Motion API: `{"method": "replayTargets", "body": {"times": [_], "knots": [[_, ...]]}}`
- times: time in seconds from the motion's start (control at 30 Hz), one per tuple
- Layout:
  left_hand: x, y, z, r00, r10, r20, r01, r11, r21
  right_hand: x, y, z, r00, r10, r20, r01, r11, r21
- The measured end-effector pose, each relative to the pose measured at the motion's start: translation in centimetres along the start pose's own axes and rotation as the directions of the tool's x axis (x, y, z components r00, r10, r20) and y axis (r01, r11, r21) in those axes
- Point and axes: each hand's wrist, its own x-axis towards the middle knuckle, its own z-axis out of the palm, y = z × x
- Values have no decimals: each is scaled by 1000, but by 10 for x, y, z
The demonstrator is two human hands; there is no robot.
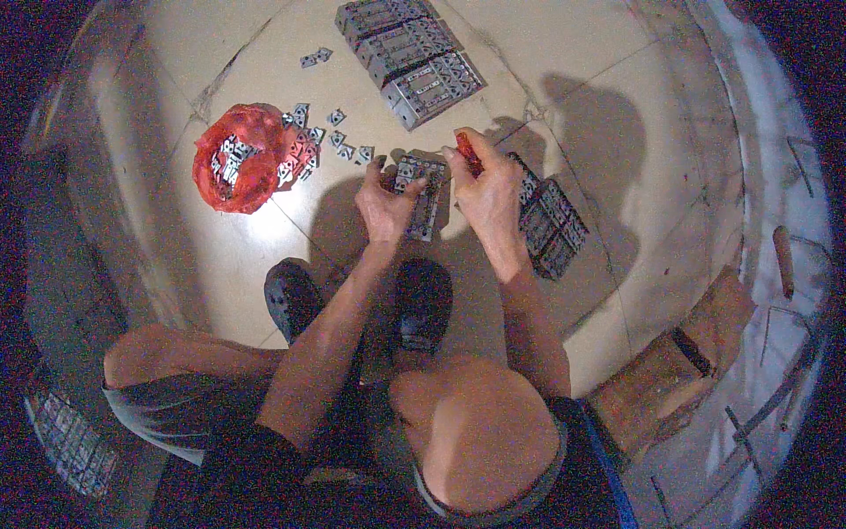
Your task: The person sits on the floor and uses a red-handled tool to insert small components into grey electronic modules. They pick components from a red bag and the floor, place them into the modules, and stack the completed units.
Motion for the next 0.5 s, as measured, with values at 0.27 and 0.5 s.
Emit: {"method": "replayTargets", "body": {"times": [0.27, 0.5], "knots": [[3, 12, -10, 993, -113, 47, 114, 993, -31, 0, -5, 0, 998, -68, 14, 68, 998, -1], [-1, -3, -13, 993, -73, 92, 82, 991, -104, -2, -7, 6, 996, -85, 16, 85, 996, 26]]}}
